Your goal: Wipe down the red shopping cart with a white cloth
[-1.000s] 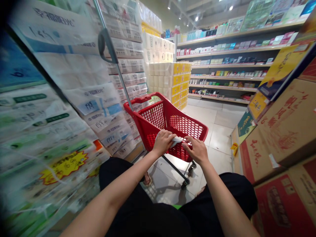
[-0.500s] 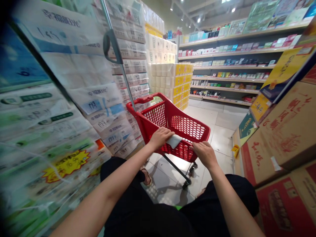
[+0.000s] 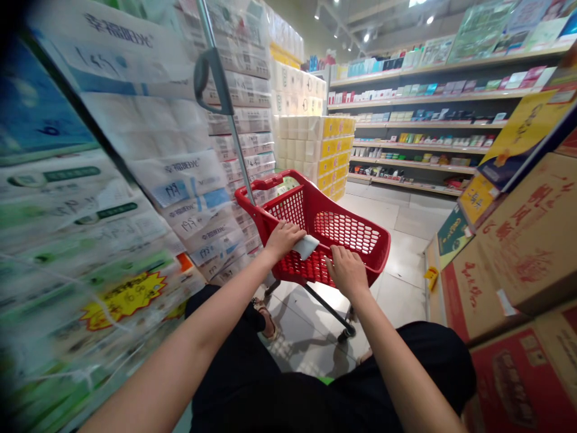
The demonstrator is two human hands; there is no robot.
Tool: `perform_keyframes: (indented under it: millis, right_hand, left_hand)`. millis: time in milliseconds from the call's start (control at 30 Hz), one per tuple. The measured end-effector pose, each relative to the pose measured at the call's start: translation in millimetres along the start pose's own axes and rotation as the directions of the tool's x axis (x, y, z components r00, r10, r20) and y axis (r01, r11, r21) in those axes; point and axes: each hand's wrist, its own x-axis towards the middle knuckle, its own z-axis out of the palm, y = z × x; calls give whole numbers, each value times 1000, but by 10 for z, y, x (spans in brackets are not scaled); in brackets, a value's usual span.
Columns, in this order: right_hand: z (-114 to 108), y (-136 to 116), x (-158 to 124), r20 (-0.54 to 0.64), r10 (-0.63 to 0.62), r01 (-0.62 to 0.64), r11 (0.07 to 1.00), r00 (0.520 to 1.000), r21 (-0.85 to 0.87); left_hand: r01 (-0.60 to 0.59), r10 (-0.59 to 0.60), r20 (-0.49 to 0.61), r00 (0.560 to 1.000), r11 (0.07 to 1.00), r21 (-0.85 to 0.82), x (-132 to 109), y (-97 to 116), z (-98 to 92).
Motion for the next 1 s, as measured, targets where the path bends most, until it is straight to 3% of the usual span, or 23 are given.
perform_keyframes:
  millis: [133,300,433,600,733,867,1000]
  right_hand:
    - [160,-134,124,-47,126,-127,991,991,-30]
    - [176,187,114,-30,12,-11,1000,999,28]
    - [179,277,143,-23,23,-22,999,999,30]
    - [216,374,168,-4,5,-5,999,1000,49]
    - [229,496,166,32,5,-7,998,999,59]
    - [216,535,163,34,21,-22,999,999,42]
    - [184,526,156,50,59,-59,998,997,7]
  left_hand:
    - [-9,9,5,1000,1000,1,21,194,-41]
    - [-34,34,17,999,999,-29,33,275,-56]
    - [-69,69,32,997,998,-14,19,0,-142]
    - [-84,83,31,996,996,28,-34,-470,-408]
    - [-61,58,43,997,995,74,-83,-612,-518]
    - [24,-21,-41,999,998,58,-134,-494,-460]
    - [32,-27,-92,995,998,53,-99,-224,-366]
